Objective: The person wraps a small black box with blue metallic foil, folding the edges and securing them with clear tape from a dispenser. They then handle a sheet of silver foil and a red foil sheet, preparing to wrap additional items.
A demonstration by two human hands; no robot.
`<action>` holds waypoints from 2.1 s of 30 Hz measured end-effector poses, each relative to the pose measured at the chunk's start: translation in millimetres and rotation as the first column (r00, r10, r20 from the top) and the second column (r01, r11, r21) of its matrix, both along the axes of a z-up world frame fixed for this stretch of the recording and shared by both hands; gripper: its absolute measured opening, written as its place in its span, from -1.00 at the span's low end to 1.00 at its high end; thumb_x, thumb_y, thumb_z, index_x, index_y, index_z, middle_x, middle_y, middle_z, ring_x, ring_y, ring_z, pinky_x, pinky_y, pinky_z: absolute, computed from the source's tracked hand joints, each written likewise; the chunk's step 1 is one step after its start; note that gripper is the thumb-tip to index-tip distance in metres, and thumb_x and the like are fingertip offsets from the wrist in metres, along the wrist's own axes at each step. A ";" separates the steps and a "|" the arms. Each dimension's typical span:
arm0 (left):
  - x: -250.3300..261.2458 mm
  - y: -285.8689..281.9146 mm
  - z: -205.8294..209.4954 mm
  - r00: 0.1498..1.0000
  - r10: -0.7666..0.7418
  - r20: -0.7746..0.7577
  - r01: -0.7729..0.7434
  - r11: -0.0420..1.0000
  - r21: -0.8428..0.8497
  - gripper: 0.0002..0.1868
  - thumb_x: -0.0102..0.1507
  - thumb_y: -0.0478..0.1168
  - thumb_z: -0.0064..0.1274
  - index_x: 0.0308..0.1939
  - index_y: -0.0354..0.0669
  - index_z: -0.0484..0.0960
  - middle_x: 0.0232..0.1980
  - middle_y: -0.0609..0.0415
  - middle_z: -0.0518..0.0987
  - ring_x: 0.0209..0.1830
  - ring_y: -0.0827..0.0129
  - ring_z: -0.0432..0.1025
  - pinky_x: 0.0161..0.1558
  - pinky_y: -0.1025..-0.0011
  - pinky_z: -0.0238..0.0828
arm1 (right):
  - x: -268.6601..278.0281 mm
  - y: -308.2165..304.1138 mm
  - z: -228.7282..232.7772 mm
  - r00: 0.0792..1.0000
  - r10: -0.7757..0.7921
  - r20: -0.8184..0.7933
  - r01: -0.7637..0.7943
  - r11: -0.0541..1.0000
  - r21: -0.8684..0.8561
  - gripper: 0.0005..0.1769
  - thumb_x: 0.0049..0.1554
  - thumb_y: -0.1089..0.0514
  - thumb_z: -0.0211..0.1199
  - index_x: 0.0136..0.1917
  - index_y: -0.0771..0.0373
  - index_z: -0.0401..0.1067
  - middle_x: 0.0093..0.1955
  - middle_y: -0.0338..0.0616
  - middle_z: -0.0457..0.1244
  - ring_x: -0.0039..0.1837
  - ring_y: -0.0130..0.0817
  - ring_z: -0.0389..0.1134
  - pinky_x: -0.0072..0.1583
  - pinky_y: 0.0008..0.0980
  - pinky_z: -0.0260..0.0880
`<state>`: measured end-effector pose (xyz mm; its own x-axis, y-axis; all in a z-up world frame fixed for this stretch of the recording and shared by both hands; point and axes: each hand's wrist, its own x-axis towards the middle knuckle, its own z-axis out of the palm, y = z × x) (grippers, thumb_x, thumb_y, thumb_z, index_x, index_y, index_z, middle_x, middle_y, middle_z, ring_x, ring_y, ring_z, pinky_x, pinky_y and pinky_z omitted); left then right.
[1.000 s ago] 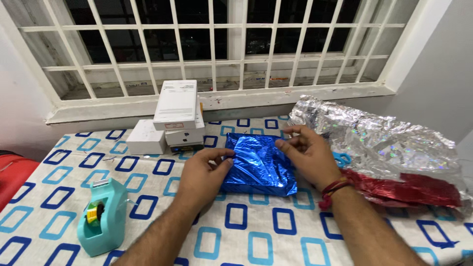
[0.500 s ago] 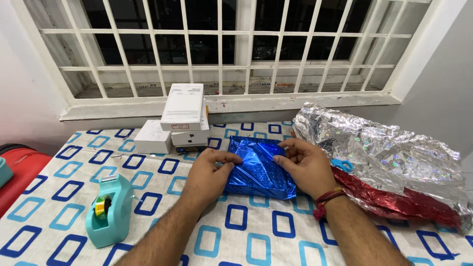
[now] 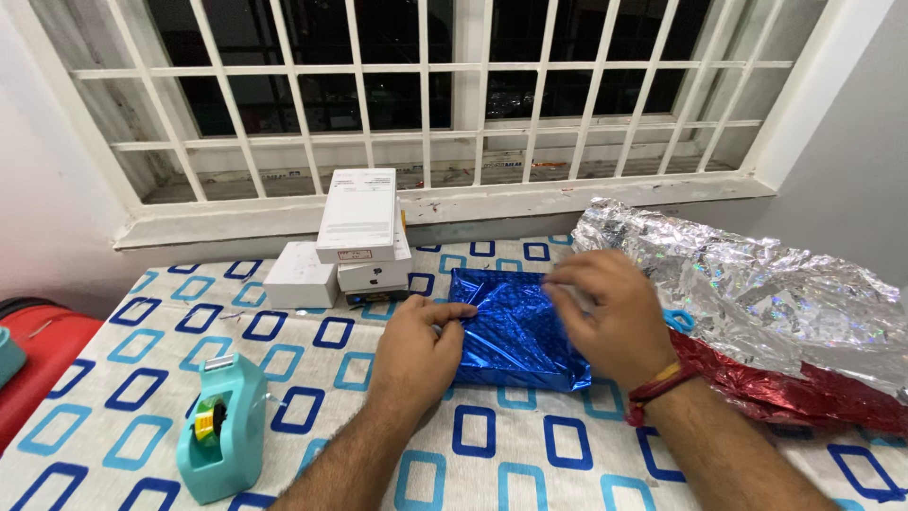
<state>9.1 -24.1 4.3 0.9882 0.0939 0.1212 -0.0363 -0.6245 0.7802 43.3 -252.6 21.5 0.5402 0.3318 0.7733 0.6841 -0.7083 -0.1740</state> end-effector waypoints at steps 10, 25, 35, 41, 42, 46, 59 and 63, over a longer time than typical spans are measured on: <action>-1.5 1.2 -4.6 0.995 -0.007 0.096 0.004 0.999 0.032 -0.62 0.29 -0.17 -0.08 0.15 0.03 0.69 -0.05 -0.01 0.56 0.00 0.25 0.51 0.08 0.26 0.48 | 7.8 40.6 10.5 0.811 0.260 -0.524 -0.434 0.868 -0.242 -0.62 0.17 0.07 0.25 0.21 0.26 0.53 0.28 -0.03 0.33 0.32 -0.11 0.35 0.35 -0.23 0.31; -7.0 -2.2 8.1 0.999 -0.034 -0.005 0.034 0.999 0.038 -0.53 0.32 -0.19 -0.15 0.28 0.27 0.62 0.16 0.08 0.47 0.13 0.35 0.48 0.15 0.34 0.48 | 11.6 31.5 -3.7 0.889 0.131 -0.440 -0.283 0.911 -0.299 -0.47 0.17 -0.11 0.27 0.31 0.22 0.46 0.33 -0.03 0.31 0.41 -0.05 0.25 0.40 -0.11 0.19; 6.3 -2.2 -10.2 0.988 -0.024 0.155 0.002 0.990 0.139 -0.65 0.27 -0.18 -0.07 0.05 0.07 0.76 0.14 0.01 0.53 0.15 0.22 0.48 0.19 0.27 0.43 | -29.3 8.5 -14.0 0.994 -0.022 -0.111 0.045 0.976 0.211 -0.74 0.04 0.00 0.42 -0.17 0.24 0.57 -0.07 -0.09 0.35 0.11 -0.17 0.36 0.17 -0.18 0.33; 6.1 -2.4 -6.3 0.993 0.018 0.116 -0.029 0.995 0.094 -0.63 0.16 0.04 0.17 -0.02 0.08 0.79 -0.03 -0.03 0.62 -0.02 0.15 0.57 0.11 0.25 0.51 | -57.6 18.8 -17.3 0.990 -0.095 -0.105 0.101 0.994 0.050 -0.75 -0.07 -0.03 0.46 -0.35 0.17 0.57 -0.25 -0.24 0.36 -0.08 -0.19 0.34 0.03 -0.12 0.20; 6.3 -3.0 -5.0 0.996 0.030 0.079 -0.039 0.993 0.111 -0.60 0.13 0.09 0.23 -0.01 0.10 0.78 -0.04 -0.04 0.62 -0.05 0.14 0.59 0.10 0.25 0.52 | -57.6 18.8 -16.8 0.991 -0.084 -0.106 0.089 0.995 0.050 -0.76 -0.07 -0.04 0.46 -0.34 0.16 0.58 -0.24 -0.24 0.36 -0.06 -0.18 0.34 0.04 -0.14 0.20; 8.4 -1.2 -3.2 0.997 0.019 0.077 -0.024 0.998 0.060 -0.56 0.06 0.10 0.33 -0.01 0.13 0.80 0.04 -0.06 0.65 0.01 0.17 0.59 0.10 0.27 0.51 | -55.7 16.9 -17.1 0.978 -0.034 -0.205 0.055 0.993 0.100 -0.74 -0.01 -0.06 0.43 -0.27 0.15 0.57 -0.17 -0.27 0.37 -0.01 -0.29 0.36 0.09 -0.21 0.23; 21.9 5.1 -13.4 0.999 0.032 -0.016 -0.033 0.993 -0.115 -0.66 0.13 0.00 0.27 -0.02 0.15 0.81 -0.33 0.02 0.75 -0.38 0.29 0.62 -0.25 0.33 0.53 | -35.0 43.8 -15.1 0.995 0.074 -0.065 -0.075 0.997 -0.014 -0.82 0.04 0.15 0.32 -0.08 0.23 0.58 -0.02 -0.08 0.39 0.14 -0.06 0.33 0.19 -0.10 0.29; 20.1 4.7 -20.8 0.996 0.005 0.090 0.016 0.973 -0.230 -0.68 0.11 -0.04 0.26 -0.09 0.04 0.82 -0.33 0.07 0.77 -0.37 0.36 0.65 -0.27 0.36 0.52 | -7.2 65.0 -10.1 0.969 0.181 -0.170 -0.189 0.981 -0.035 -0.78 0.02 0.30 0.23 -0.04 0.24 0.58 -0.02 -0.01 0.42 0.13 0.01 0.39 0.20 -0.10 0.37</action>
<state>29.2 -19.4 -16.5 0.9748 0.1246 0.1848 -0.1152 -0.4279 0.8965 36.1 -187.6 11.4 0.5847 0.4744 0.6580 0.7688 -0.5830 -0.2628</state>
